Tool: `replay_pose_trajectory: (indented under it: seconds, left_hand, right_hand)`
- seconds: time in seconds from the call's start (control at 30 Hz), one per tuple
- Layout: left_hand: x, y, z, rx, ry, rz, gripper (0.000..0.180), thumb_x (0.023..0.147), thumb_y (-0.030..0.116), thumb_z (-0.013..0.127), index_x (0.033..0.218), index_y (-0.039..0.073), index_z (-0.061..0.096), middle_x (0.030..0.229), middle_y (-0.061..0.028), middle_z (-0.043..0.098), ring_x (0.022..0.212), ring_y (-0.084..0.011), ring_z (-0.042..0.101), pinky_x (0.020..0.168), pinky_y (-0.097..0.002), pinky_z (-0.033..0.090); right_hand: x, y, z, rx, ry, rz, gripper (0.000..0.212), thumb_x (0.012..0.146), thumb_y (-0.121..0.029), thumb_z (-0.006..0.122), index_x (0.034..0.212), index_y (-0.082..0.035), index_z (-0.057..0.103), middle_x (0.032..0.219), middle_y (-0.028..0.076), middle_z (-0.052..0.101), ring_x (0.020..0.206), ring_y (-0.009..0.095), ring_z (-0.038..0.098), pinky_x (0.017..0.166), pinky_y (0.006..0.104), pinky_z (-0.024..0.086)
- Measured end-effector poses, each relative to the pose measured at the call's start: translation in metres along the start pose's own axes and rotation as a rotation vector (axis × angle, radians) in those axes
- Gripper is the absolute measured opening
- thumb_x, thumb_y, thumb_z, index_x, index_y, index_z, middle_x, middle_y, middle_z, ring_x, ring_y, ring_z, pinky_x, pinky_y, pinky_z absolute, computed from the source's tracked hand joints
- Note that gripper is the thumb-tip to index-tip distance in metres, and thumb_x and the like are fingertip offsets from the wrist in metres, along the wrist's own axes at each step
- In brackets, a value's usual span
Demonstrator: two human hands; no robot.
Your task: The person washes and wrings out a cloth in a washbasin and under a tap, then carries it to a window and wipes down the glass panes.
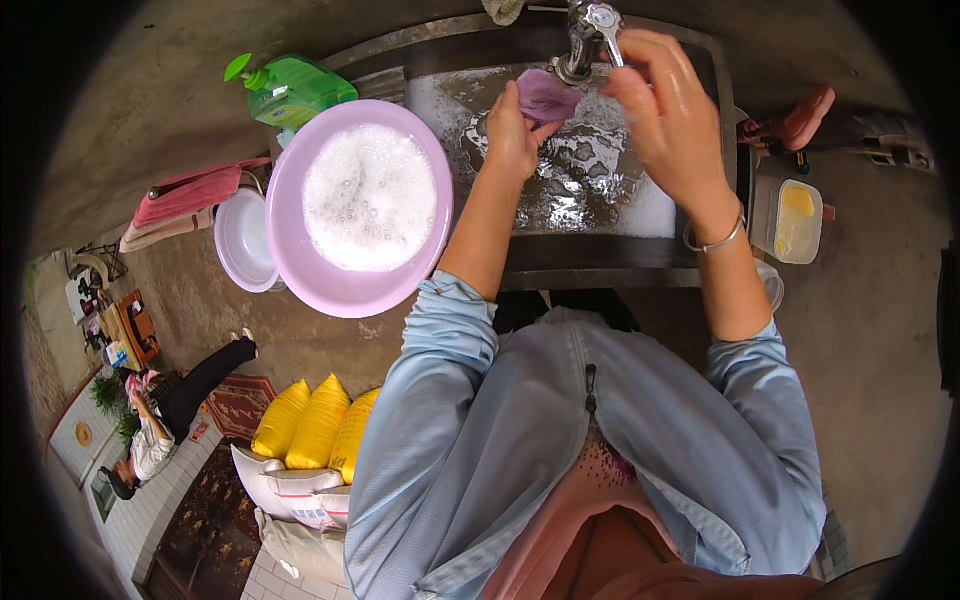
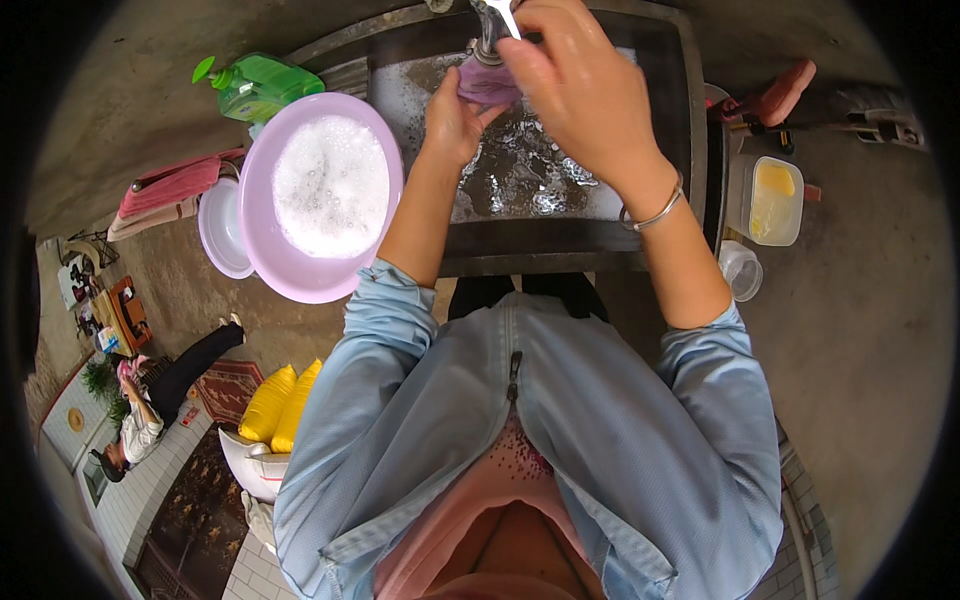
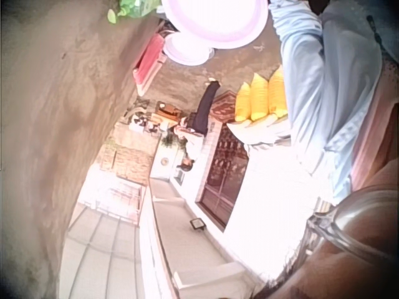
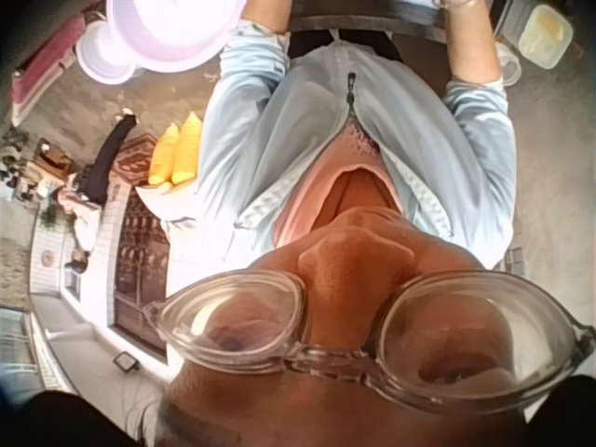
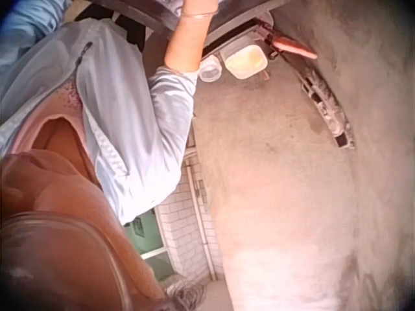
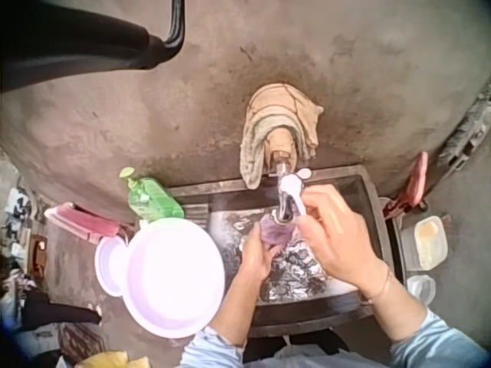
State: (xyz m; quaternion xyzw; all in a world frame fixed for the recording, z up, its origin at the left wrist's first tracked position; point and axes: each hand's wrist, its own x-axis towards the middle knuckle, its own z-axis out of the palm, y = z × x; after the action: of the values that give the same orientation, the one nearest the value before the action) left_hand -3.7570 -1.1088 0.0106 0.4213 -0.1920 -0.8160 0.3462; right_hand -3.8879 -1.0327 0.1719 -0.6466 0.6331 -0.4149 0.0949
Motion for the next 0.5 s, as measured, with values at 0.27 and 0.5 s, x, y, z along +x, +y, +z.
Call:
replay_pose_trajectory:
  seconds: [0.27, 0.5]
  left_hand:
    - [-0.024, -0.002, 0.044, 0.374, 0.136, 0.141, 0.023, 0.09, 0.009, 0.054, 0.112, 0.005, 0.047, 0.1, -0.0105, 0.061, 0.092, -0.018, 0.062, 0.08, -0.0386, 0.052]
    - [-0.001, -0.032, 0.032, 0.787, 0.166, 0.826, 0.032, 0.082, 0.009, 0.058, 0.108, -0.001, 0.044, 0.099, -0.0207, 0.055, 0.097, -0.0328, 0.056, 0.091, -0.0438, 0.039]
  right_hand:
    - [-0.055, 0.081, 0.099, 1.086, -0.081, 1.154, 0.05, 0.1, -0.04, 0.035, 0.128, 0.0, 0.045, 0.122, 0.013, 0.054, 0.114, 0.027, 0.053, 0.089, 0.0395, 0.051]
    - [-0.042, 0.099, 0.134, 1.606, 0.071, 1.052, 0.025, 0.096, -0.017, 0.045, 0.115, -0.001, 0.053, 0.112, 0.014, 0.06, 0.097, 0.021, 0.061, 0.087, 0.0365, 0.052]
